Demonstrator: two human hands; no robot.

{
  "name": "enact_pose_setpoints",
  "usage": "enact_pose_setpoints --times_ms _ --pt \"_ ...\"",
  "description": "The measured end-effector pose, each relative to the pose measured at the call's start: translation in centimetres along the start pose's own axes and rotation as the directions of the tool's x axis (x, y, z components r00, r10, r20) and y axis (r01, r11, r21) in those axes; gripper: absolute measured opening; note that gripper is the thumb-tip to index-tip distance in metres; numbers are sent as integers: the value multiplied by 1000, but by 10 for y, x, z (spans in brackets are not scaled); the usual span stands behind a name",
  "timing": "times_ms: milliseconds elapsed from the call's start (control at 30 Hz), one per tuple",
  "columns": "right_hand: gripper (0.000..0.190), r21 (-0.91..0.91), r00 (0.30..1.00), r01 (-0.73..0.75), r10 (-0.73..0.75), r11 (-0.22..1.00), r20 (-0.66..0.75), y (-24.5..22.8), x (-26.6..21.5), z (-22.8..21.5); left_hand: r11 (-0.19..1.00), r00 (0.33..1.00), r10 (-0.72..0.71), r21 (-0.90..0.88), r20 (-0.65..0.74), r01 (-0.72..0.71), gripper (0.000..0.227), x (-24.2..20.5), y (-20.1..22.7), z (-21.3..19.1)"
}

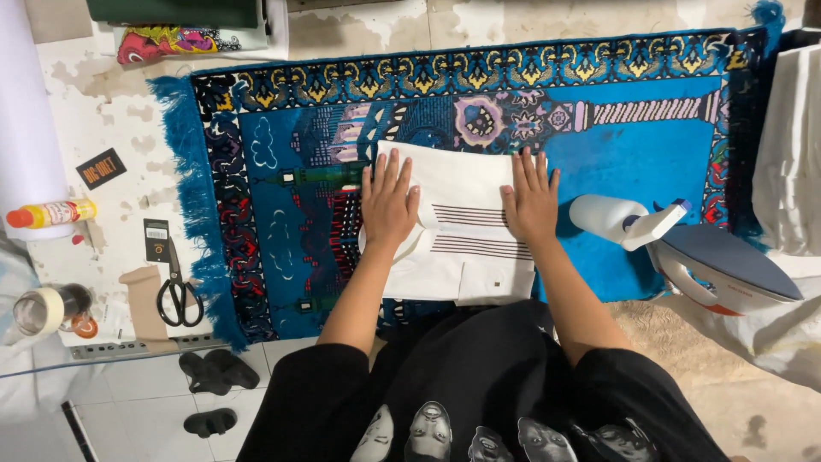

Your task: Ironing and folding a white striped shirt using a hand iron and a spray bottle on a patterned mat.

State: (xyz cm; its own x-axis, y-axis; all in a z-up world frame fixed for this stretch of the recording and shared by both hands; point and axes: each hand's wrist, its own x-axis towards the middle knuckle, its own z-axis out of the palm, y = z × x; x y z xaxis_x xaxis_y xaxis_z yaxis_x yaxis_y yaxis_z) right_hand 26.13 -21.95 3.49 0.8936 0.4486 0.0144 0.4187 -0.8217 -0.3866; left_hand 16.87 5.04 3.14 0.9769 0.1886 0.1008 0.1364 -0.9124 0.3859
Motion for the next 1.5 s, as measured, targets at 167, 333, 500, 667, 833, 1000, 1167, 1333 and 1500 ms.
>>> enact_pose_setpoints --times_ms 167,333,500,667,833,1000,1167,1333,1500 --pt "57 -2 992 -49 48 999 114 2 2 -4 998 999 -16 53 29 15 58 -11 -9 1" --pt "55 26 980 188 -186 982 -70 10 -55 -16 992 984 83 106 -160 -67 55 -30 -3 -12" --pt "22 91 963 260 -251 961 -96 37 -188 -41 980 955 198 43 -222 -193 56 -97 38 -29" --pt "15 256 992 -62 89 965 -93 83 -278 -62 967 975 201 176 -90 -183 55 -144 47 -11" --pt "10 311 941 -211 279 927 -191 121 -296 -75 972 996 72 227 -57 -58 52 -159 40 8" --pt "3 306 874 -34 176 952 -452 134 -249 -76 934 960 -113 302 -256 191 65 -168 26 2" --pt "12 264 850 -3 141 964 -507 133 -263 -81 774 723 -632 -260 -278 577 81 -191 25 9" --pt "13 377 916 -66 206 924 -345 134 -268 -84 610 492 -786 -341 -375 715 64 -203 37 20" --pt "96 421 920 80 95 904 -380 94 -173 -118 934 850 -317 18 -422 357 39 -183 77 -8"
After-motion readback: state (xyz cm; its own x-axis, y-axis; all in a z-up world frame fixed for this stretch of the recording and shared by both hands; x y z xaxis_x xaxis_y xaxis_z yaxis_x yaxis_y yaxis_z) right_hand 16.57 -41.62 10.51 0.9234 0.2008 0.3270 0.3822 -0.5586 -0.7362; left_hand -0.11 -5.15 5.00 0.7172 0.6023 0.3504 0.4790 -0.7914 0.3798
